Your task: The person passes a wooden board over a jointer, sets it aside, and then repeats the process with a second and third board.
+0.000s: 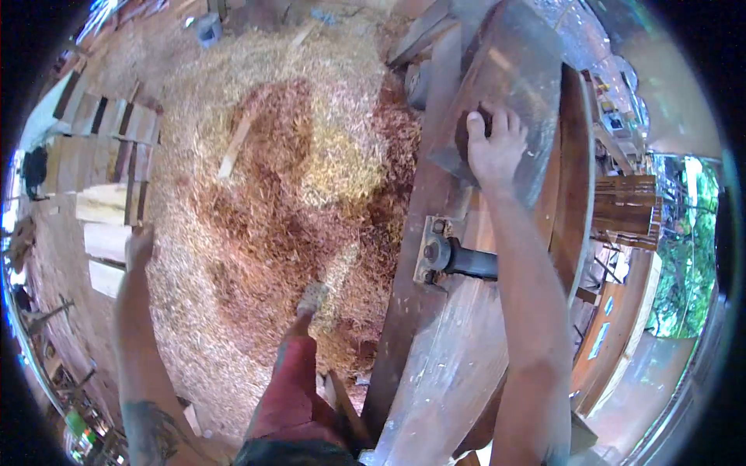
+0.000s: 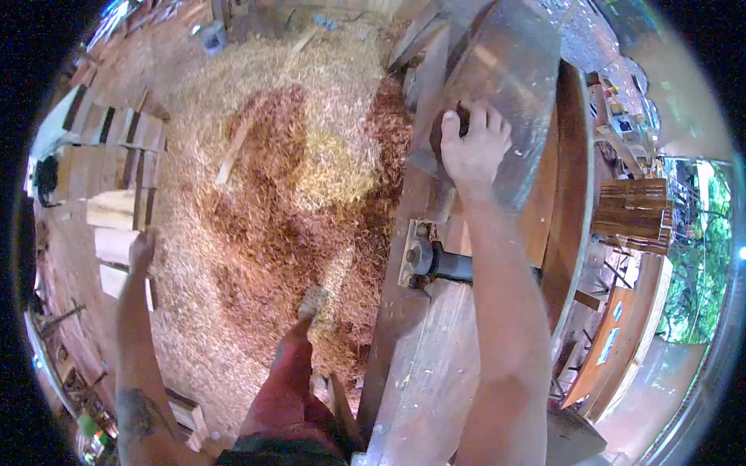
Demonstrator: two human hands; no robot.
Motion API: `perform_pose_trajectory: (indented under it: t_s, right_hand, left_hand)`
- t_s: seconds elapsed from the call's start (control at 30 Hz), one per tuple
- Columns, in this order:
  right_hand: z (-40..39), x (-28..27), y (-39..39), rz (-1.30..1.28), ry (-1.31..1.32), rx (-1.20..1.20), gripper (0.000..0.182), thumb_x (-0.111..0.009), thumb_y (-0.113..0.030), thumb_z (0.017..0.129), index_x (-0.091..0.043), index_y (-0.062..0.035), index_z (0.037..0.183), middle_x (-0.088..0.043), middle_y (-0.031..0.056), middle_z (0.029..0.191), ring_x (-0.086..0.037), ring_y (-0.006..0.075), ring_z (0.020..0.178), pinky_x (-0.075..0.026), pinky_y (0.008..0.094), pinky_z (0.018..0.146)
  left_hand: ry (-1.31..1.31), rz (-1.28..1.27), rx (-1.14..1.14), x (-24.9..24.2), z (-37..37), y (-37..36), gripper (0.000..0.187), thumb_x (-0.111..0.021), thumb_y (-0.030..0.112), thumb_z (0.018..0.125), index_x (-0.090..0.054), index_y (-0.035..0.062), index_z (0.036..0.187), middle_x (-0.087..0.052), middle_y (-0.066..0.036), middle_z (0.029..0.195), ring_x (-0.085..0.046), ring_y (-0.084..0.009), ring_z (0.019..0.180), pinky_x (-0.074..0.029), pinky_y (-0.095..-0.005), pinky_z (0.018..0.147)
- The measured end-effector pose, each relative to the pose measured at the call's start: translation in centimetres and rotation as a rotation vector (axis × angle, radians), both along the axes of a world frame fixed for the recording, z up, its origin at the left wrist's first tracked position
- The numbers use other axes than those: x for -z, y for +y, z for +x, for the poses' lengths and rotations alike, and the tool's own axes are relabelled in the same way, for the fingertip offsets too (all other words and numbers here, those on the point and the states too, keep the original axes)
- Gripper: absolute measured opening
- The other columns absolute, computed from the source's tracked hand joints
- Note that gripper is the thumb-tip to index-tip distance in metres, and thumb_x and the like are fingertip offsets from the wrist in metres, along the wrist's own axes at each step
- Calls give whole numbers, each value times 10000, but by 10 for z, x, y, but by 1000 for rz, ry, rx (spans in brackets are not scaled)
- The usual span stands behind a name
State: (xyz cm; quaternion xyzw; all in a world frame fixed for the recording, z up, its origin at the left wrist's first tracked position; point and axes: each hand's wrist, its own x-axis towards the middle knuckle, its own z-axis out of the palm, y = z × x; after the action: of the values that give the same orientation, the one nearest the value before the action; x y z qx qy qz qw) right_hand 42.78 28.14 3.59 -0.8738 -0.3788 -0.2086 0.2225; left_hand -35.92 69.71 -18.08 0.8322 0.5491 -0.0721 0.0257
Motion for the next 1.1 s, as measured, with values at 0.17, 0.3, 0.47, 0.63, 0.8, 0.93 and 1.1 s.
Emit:
perform_pose_trajectory:
  t_s: [0.17,0.3,0.47,0.63,0.8,0.93,1.1]
  right_hand:
    - [25,-18,-13,-38,188,-152,363,-675,-256,827,-743,-104,1150,-691,137,1290,-569,417,1264,-427,513,1117]
    - [26,-57,-51,-200,250,294,470,-654,-329,860,-699,-49,1236,-661,200,1367,-572,443,1294,-416,498,1149]
    - [22,-54,-97,-335,698,653,666,-647,-430,867,-601,3,1372,-573,270,1459,-505,466,1376,-422,546,1158]
    - [-18,-64,-96,-281,443,628,647,-683,-363,846,-596,1,1374,-556,254,1472,-487,472,1369,-426,592,1134]
    - [-84,-72,-106,-48,273,422,557,-712,-222,814,-622,-25,1327,-595,234,1387,-530,475,1267,-425,600,1098]
    - [-132,-84,-134,95,265,307,482,-721,-199,810,-662,-41,1262,-613,221,1357,-565,450,1241,-442,570,1081]
    - [-122,-134,-140,245,541,331,553,-787,-297,813,-668,-19,1276,-669,234,1313,-622,433,1230,-486,505,1069]
  left_hand:
    - [189,-338,182,9,-115,-82,324,-700,354,934,-739,69,1082,-714,-162,1053,-681,-346,1112,-535,-473,983]
    - [-311,-637,-113,-72,95,-158,416,-702,396,973,-716,57,1213,-744,-169,1174,-692,-315,1102,-534,-414,978]
    - [-695,-963,-128,-149,393,-213,653,-595,529,1036,-643,-14,1395,-716,-158,1319,-662,-265,1212,-500,-407,1052]
    - [-795,-1268,-53,-185,617,-257,954,-556,754,959,-532,-33,1496,-609,-233,1447,-628,-358,1279,-491,-485,1085]
    - [-701,-1333,12,-228,684,-293,971,-716,769,834,-654,-51,1349,-720,-228,1256,-721,-336,1083,-584,-457,918]
    - [-880,-1269,5,-233,686,-298,858,-838,628,805,-692,-75,1276,-750,-223,1176,-748,-330,994,-594,-413,868]
    - [-812,-917,83,-376,627,-294,779,-870,515,803,-651,-74,1263,-747,-228,1163,-739,-334,1053,-569,-412,920]
